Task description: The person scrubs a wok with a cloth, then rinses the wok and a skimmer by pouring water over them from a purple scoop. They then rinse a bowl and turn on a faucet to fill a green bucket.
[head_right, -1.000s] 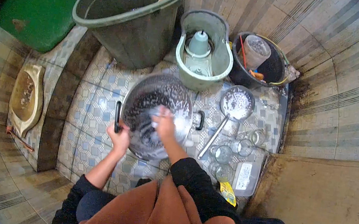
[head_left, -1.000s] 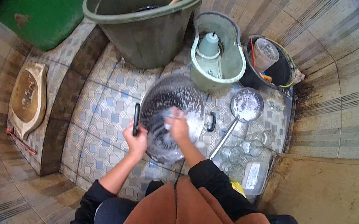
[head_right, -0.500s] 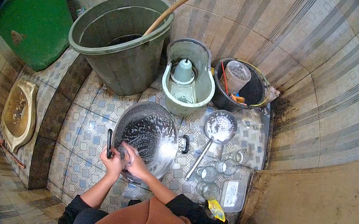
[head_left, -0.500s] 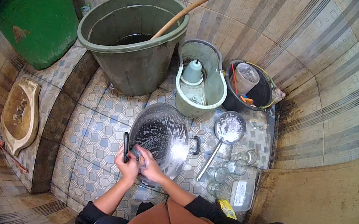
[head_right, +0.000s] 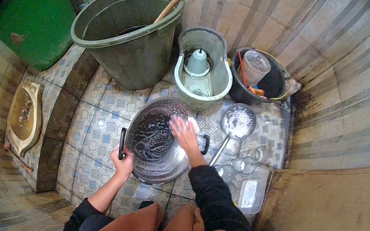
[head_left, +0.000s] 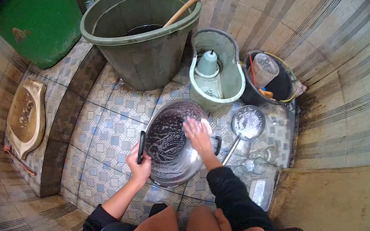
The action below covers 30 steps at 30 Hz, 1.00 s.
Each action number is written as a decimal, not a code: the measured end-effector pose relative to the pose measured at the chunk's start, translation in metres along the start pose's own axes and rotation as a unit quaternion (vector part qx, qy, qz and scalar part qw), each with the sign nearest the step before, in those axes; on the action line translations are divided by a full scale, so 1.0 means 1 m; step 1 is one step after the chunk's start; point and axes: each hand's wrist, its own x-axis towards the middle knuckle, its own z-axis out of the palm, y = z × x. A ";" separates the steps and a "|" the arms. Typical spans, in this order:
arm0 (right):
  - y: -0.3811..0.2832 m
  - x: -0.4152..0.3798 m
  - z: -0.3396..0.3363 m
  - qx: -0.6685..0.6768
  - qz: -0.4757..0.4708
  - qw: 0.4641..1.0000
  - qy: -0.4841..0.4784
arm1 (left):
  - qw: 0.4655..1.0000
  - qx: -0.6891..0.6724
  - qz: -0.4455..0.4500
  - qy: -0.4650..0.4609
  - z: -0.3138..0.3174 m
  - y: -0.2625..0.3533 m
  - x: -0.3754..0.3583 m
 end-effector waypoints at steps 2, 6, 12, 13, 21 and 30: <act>-0.007 0.042 -0.021 0.021 -0.121 0.992 -0.005 | 1.000 0.002 -0.018 -0.017 -0.003 0.003 0.001; -0.025 0.083 -0.034 0.006 -0.282 0.959 0.025 | 1.000 0.005 -0.016 -0.015 0.000 0.010 0.007; -0.046 -0.003 -0.015 0.023 0.252 0.963 -0.097 | 1.000 -0.002 0.021 -0.020 0.004 0.009 0.006; -0.067 -0.014 -0.022 0.092 0.265 0.947 -0.154 | 1.000 0.004 0.021 -0.017 0.005 0.003 0.003; -0.130 0.047 -0.031 0.383 0.141 0.899 0.161 | 0.988 -0.002 0.153 -0.026 0.001 0.008 0.001; -0.126 -0.014 0.003 0.286 0.243 0.925 -0.050 | 0.998 -0.029 0.049 0.007 0.009 -0.002 0.005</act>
